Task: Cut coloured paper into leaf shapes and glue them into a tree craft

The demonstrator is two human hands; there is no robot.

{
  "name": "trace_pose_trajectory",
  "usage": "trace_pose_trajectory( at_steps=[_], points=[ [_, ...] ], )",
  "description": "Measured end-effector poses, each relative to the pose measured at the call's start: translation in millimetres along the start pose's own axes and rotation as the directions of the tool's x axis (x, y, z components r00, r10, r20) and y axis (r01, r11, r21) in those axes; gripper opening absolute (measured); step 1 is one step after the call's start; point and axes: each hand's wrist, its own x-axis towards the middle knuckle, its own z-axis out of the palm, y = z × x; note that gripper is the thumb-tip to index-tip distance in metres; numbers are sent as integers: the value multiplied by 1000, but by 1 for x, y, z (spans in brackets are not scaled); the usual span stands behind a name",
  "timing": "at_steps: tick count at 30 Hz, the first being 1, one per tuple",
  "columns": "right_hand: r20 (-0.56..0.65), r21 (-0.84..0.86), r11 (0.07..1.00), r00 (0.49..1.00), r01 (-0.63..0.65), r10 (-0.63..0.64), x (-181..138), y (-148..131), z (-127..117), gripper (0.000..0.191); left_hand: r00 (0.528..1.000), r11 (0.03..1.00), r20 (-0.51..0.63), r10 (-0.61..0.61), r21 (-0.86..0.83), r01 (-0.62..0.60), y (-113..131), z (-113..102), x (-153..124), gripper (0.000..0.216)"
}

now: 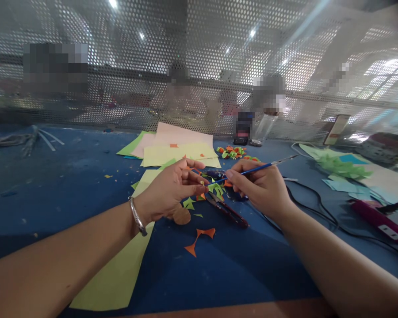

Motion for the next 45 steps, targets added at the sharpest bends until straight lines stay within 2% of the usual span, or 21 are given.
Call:
trace_pose_trajectory(
  at_steps=[24,30,36,41,45],
  points=[
    [0,-28,998,998,56,-56,0,-2,1,30,998,999,-39,45,-20,-46,1,3,-2,55],
    [-32,-89,983,986,160,-163,-2,-4,6,24,998,997,-55,32,-74,-36,4,6,-2,50],
    [-52,-162,929,937,333,-345,-3,-2,10,17,984,995,-160,81,-39,-88,1,6,-1,57],
    [-26,-202,879,895,432,-446,-4,0,9,14,963,985,-217,157,-29,-168,-4,4,-1,66],
    [32,-262,820,854,508,-519,-5,-2,8,10,951,987,-276,142,-34,-157,-3,7,-1,63]
  ],
)
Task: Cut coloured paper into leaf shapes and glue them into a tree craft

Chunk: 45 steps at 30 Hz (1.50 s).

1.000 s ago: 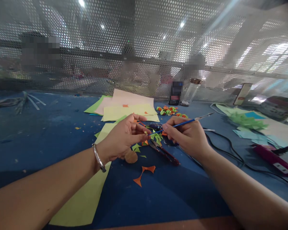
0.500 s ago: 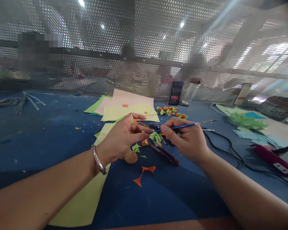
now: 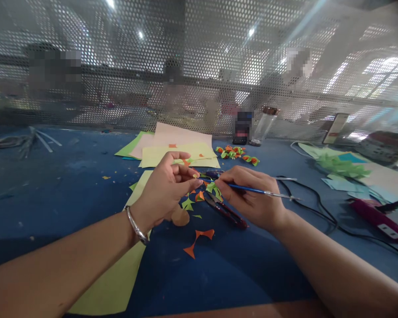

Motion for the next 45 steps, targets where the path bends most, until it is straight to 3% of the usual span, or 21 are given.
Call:
trace_pose_trajectory(
  at_steps=[10,20,28,34,39,41,45],
  points=[
    [58,-157,979,991,128,-120,-1,2,-2,6,996,999,-83,-18,-38,15,1,2,0,60],
    [33,-161,986,999,43,-38,-2,-1,-2,10,998,999,-48,-28,-17,27,-7,-3,3,49],
    [-7,-41,987,987,-158,158,-1,4,-7,18,993,991,-7,-119,63,120,-5,-6,8,51],
    [195,-73,936,915,-345,353,5,16,-16,27,969,958,183,-167,264,115,0,-11,8,45],
    [364,-185,873,793,-452,488,9,20,-21,28,881,907,358,-309,391,159,0,-11,0,36],
    [406,-233,859,757,-456,512,9,21,-23,30,887,872,371,-276,485,68,-2,-11,-1,27],
    [439,-283,864,745,-416,502,7,26,-24,34,927,724,371,-54,654,-219,-7,-15,4,23]
  ],
)
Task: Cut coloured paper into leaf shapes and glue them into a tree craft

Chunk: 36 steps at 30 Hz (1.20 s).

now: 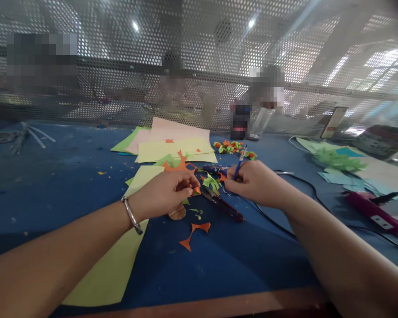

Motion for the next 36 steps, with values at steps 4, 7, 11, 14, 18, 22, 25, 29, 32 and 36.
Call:
trace_pose_trajectory(
  at_steps=[4,7,11,14,18,22,25,29,32,36],
  points=[
    [37,-67,998,999,-14,16,0,2,0,42,997,984,33,72,159,-76,-10,4,5,32],
    [67,-105,994,997,-30,37,-1,-2,1,46,987,947,5,160,282,-155,-13,7,10,25],
    [49,-119,992,998,-32,39,0,-5,4,40,974,943,-109,197,291,-158,-9,4,13,19],
    [58,-122,992,998,-23,30,2,-4,10,33,971,988,-193,142,86,-127,-3,-1,10,14],
    [96,-99,995,995,-25,34,5,-4,17,28,985,946,-174,-1,-319,-55,5,1,6,6],
    [-26,61,997,999,-41,43,4,-8,18,26,985,930,-170,13,-361,-74,7,5,6,2],
    [-118,264,964,993,30,2,1,-13,18,31,981,937,-188,50,-330,-111,5,6,7,4],
    [-121,398,912,991,94,-49,-2,-21,20,28,974,935,-222,44,-334,-118,4,6,7,20],
    [-112,414,902,990,121,-82,-2,-24,23,24,968,956,-239,72,-259,-135,7,7,3,29],
    [-138,373,913,983,164,-120,-2,-23,25,19,955,970,-265,134,-163,-181,12,7,-2,33]
  ],
)
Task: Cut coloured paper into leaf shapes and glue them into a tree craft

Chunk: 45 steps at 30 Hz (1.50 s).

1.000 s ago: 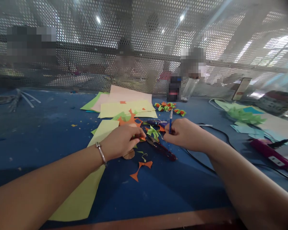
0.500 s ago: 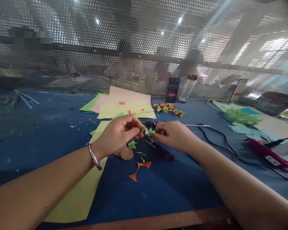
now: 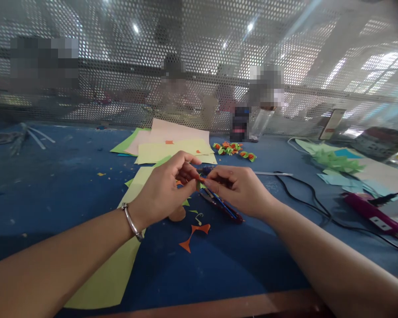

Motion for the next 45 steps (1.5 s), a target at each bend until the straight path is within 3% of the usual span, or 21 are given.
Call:
trace_pose_trajectory(
  at_steps=[3,5,9,13,19,24,29,39,45],
  points=[
    [-51,-84,992,994,96,-101,0,0,0,14,1000,994,-29,4,-111,-7,1,2,0,43],
    [-89,-133,980,983,151,-163,0,-1,1,13,997,967,-26,-70,-249,61,1,3,1,49],
    [-97,-181,964,971,196,-216,-1,-2,3,13,954,859,89,-285,-418,295,3,5,2,36],
    [-69,-190,960,973,206,-222,-2,-2,4,13,948,828,98,-301,-467,311,6,4,3,28],
    [-54,-147,977,985,156,-165,-2,-4,1,15,972,897,70,-222,-377,232,4,3,4,14],
    [-50,-102,989,992,109,-114,-2,-4,1,21,990,982,41,-132,-127,136,1,1,2,10],
    [-51,-95,991,993,99,-104,-1,-5,2,23,994,992,18,-112,56,111,2,2,0,11],
    [-19,-78,994,996,81,-82,-3,-4,5,22,997,998,34,-66,18,65,1,4,-4,12],
    [1,-11,999,999,45,-45,-2,-5,4,23,988,987,99,-117,-102,127,-2,3,0,8]
  ],
)
